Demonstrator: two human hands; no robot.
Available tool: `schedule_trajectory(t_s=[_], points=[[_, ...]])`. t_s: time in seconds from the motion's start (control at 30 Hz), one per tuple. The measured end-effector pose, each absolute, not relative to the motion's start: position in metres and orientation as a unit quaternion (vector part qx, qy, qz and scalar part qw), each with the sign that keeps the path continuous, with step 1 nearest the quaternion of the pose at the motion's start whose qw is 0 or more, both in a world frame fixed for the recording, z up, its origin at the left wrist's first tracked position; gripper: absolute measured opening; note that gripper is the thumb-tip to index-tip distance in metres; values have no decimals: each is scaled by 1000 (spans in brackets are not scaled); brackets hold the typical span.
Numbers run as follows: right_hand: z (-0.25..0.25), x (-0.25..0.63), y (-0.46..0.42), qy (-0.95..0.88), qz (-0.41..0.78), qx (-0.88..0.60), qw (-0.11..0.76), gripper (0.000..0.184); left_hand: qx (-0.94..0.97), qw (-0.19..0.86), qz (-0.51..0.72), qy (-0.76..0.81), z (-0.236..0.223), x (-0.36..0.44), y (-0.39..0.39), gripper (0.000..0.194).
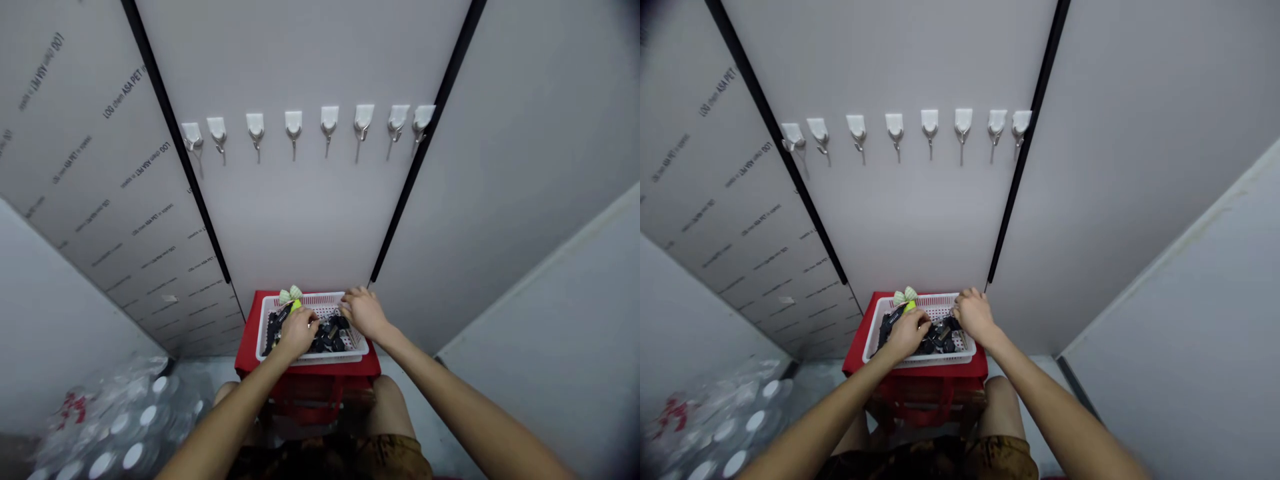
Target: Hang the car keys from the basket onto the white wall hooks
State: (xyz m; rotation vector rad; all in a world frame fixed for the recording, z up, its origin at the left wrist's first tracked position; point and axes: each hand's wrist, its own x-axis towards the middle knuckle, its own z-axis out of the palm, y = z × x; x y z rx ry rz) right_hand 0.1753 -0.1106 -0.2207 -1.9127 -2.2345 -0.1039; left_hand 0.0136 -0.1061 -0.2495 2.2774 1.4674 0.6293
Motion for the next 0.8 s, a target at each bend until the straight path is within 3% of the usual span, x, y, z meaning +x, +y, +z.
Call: schedule_trajectory(t_s=[0.13, 0.43, 0.67, 0.8], points=[[-221, 163, -110, -775, -75, -626, 50, 21, 817, 179, 190, 514, -249, 14, -106, 16], [-228, 139, -90, -797, 10, -602, -53, 23, 819, 178, 178, 515, -252, 13, -104, 18], [-231, 147, -90, -793, 13, -609, -16, 23, 809, 193, 200, 518, -247, 14, -106, 17], [-230, 155, -93, -776, 40, -627, 51, 26, 802, 205, 202, 523, -244, 14, -108, 16]])
